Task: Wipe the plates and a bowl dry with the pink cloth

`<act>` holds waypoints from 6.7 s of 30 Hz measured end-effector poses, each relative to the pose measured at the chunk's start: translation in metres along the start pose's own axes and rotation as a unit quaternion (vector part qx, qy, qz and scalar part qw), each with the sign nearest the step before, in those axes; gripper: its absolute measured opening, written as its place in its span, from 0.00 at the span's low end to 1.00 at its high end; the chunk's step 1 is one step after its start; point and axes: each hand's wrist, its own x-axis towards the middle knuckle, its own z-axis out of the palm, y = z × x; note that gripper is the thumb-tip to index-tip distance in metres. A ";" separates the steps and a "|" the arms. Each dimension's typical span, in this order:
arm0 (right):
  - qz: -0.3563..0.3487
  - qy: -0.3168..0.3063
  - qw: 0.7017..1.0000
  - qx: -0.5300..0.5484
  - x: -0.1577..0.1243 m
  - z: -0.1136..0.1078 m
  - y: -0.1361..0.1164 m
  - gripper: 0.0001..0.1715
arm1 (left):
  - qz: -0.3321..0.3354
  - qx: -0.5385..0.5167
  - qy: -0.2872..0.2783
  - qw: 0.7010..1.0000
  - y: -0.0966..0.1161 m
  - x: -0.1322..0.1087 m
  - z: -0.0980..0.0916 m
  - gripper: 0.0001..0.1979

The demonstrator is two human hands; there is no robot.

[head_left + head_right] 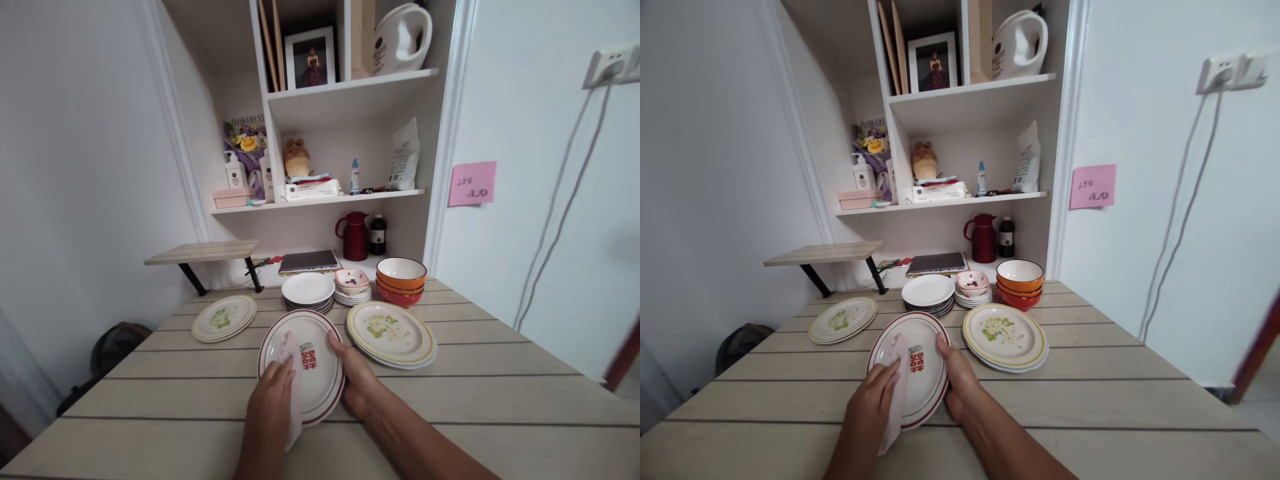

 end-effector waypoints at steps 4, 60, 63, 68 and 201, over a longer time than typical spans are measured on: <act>0.030 -0.033 0.999 -0.016 -0.002 0.000 -0.001 0.24 | 0.071 -0.047 -0.024 0.996 0.017 -0.013 -0.002 0.18; 0.044 0.004 0.996 -0.075 -0.006 0.007 0.000 0.23 | 0.158 0.081 -0.091 0.980 -0.040 -0.036 -0.036 0.34; 0.039 0.002 0.997 -0.069 -0.005 0.005 0.001 0.23 | 0.182 0.105 -0.063 0.976 -0.048 -0.038 -0.030 0.36; 0.046 -0.002 0.997 -0.062 -0.007 0.005 -0.001 0.24 | 0.153 0.162 -0.019 0.975 -0.025 -0.034 -0.014 0.29; 0.090 -0.029 0.993 -0.066 -0.011 0.004 0.004 0.26 | 0.008 0.133 0.007 0.991 -0.020 -0.051 -0.018 0.25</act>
